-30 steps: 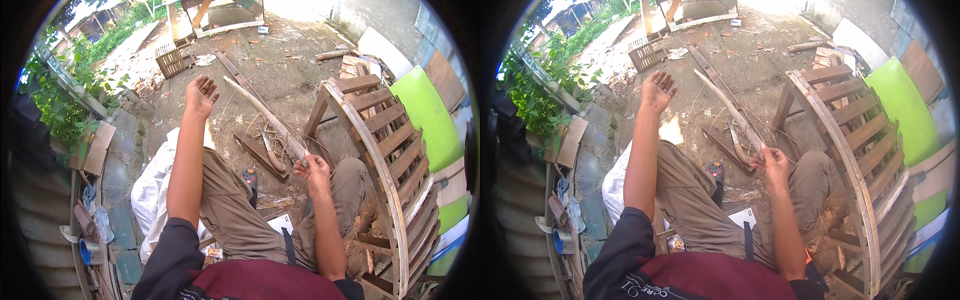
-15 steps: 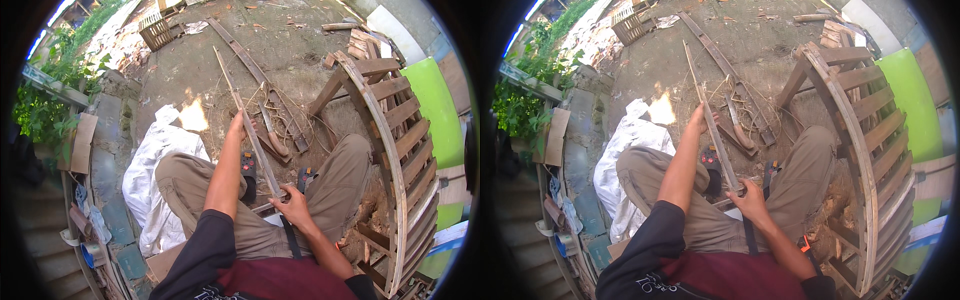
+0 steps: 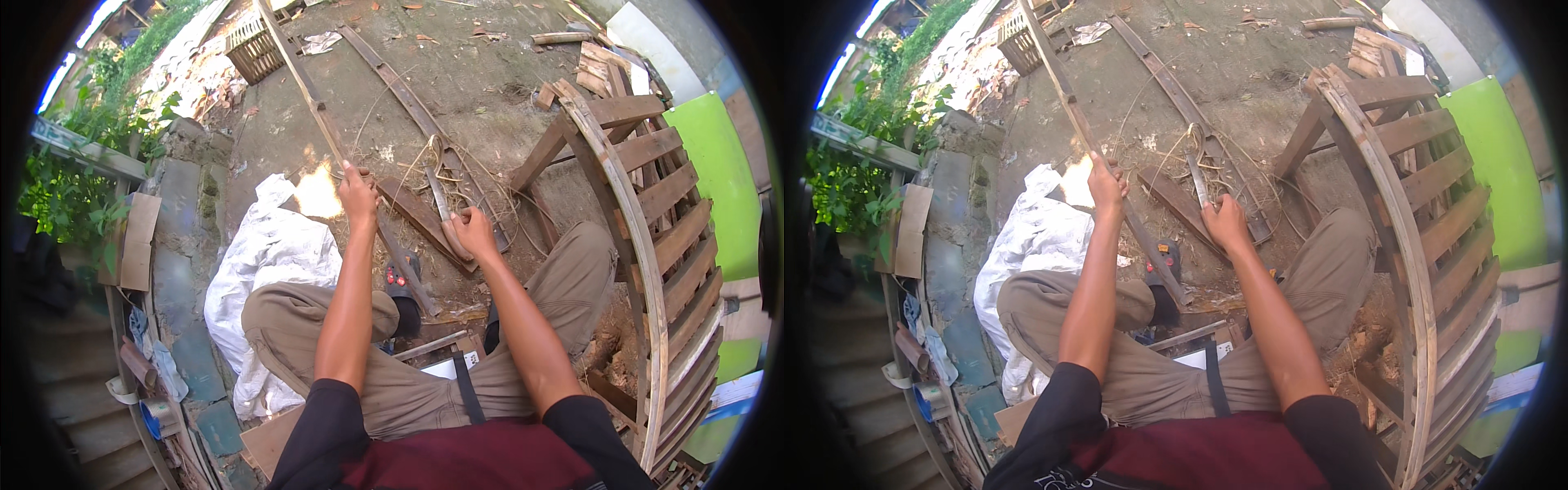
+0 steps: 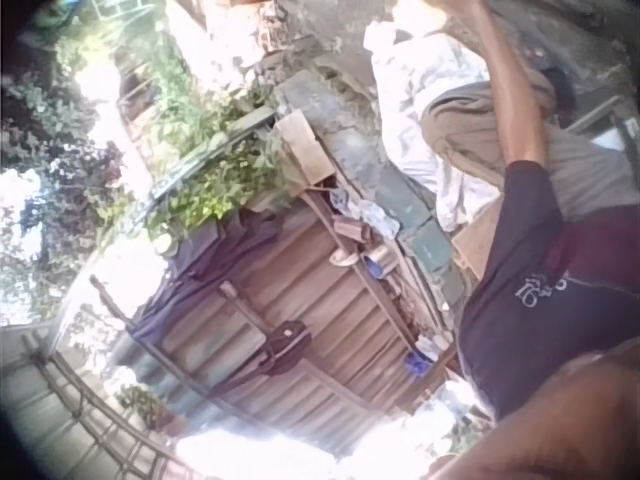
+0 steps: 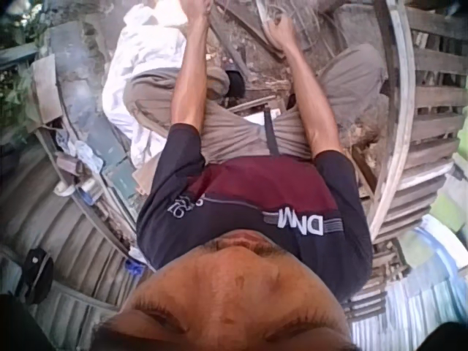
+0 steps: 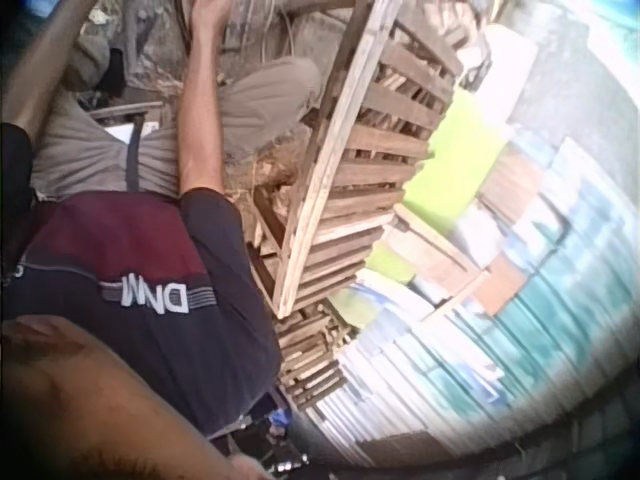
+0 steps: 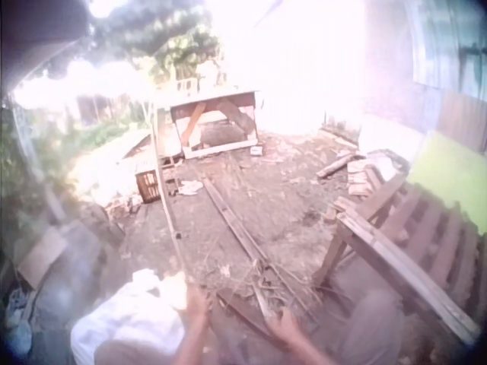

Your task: The person hammers nails into a wooden pallet to secure its slats. They then use a metal bar to pry and adjust the wooden slats, ensuring they are properly aligned.

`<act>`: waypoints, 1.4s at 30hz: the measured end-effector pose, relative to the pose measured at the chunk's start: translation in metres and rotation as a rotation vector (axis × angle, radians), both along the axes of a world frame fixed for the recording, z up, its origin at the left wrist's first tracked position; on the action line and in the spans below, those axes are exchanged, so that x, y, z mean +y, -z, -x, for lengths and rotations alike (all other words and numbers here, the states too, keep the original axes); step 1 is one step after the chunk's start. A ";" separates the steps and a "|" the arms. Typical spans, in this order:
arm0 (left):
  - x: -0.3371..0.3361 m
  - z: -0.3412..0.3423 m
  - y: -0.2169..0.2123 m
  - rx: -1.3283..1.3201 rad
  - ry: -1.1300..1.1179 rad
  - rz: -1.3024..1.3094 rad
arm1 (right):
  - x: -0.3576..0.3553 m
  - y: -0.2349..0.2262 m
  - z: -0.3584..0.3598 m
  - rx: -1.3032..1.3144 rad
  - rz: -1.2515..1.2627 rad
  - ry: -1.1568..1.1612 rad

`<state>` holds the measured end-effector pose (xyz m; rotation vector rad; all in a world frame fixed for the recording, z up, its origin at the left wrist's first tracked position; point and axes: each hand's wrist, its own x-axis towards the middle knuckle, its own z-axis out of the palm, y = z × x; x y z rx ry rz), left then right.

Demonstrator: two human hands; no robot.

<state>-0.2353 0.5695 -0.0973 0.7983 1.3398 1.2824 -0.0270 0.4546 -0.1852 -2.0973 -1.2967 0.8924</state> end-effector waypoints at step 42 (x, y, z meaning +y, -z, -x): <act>-0.057 0.037 -0.065 0.112 -0.149 -0.262 | -0.020 -0.092 -0.008 -0.264 0.373 -0.229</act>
